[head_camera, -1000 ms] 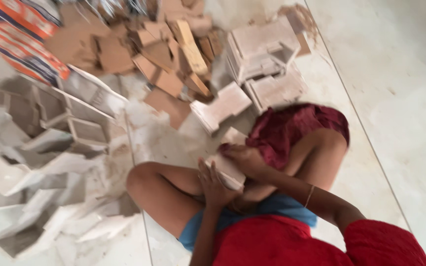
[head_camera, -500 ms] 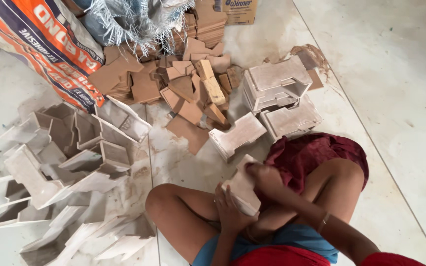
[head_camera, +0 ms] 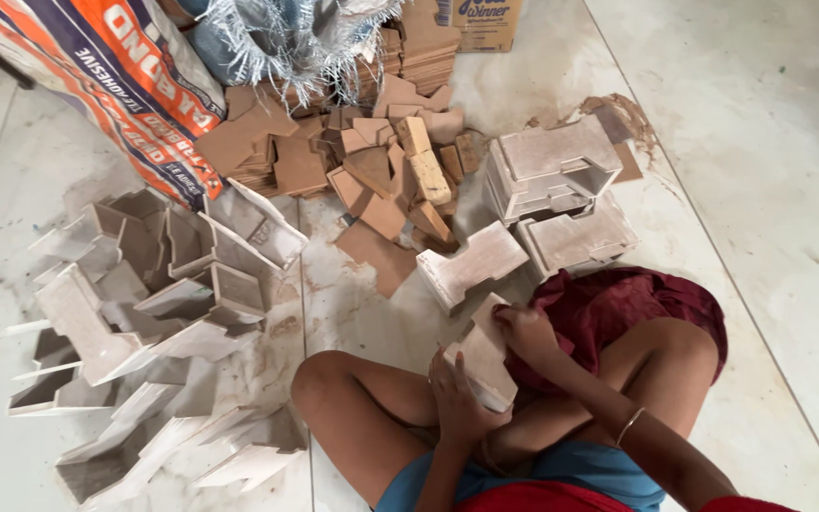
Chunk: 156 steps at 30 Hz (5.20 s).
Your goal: The person sits cross-legged on the floor and sands white letter-shaped pieces one at a time, rubbing a small block over their surfaces. They wipe each piece with a cloth, set finished pieces aside, and place one piece into a red-lined box.
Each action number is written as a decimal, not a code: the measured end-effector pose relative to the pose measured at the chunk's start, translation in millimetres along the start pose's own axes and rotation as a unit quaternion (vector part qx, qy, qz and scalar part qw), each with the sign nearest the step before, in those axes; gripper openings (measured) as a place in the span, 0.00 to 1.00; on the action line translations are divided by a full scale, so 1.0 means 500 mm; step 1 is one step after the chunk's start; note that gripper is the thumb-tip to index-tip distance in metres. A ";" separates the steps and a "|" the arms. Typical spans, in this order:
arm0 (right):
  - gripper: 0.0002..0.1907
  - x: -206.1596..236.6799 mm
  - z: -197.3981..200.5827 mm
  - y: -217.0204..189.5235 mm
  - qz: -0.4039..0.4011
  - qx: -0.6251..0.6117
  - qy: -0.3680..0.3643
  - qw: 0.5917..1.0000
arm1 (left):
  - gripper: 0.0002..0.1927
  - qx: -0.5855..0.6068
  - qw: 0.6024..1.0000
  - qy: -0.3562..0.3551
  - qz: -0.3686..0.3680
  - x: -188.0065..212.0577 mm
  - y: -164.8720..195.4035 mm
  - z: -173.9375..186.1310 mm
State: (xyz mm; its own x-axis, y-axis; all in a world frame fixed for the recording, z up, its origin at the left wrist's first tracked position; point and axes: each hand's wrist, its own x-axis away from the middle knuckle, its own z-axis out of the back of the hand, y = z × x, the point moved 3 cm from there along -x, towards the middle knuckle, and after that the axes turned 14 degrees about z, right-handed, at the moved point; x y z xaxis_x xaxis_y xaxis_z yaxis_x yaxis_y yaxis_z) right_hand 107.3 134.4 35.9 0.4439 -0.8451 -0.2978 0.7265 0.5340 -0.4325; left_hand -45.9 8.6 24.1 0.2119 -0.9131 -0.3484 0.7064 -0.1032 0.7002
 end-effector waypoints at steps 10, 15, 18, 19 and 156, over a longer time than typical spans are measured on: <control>0.11 0.039 -0.004 -0.081 0.092 0.008 -0.002 0.996 | 0.66 0.007 0.999 0.028 -0.033 -0.005 0.001 0.003; 0.10 -0.076 0.000 0.051 0.009 0.048 -0.017 0.999 | 0.68 0.021 0.999 0.033 -0.023 -0.006 0.002 -0.008; 0.09 -0.065 -0.004 0.022 0.053 0.037 0.032 0.997 | 0.68 0.019 0.998 0.045 -0.027 -0.002 0.003 -0.012; 0.10 -0.051 -0.008 -0.001 0.021 0.028 0.009 0.999 | 0.69 0.018 0.998 0.045 -0.031 0.001 0.002 -0.012; 0.09 0.018 0.023 -0.021 0.113 -0.078 -0.008 0.990 | 0.80 -0.030 0.999 -0.006 0.041 0.095 -0.029 0.011</control>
State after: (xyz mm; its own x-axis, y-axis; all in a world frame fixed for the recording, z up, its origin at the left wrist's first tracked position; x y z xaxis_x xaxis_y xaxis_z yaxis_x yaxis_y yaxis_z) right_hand 109.8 120.7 47.6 0.5956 -0.7025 -0.3895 0.5181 0.7065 -0.4821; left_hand -49.7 -35.6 1.0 0.2633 -0.9223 -0.2830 0.7266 -0.0034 0.6870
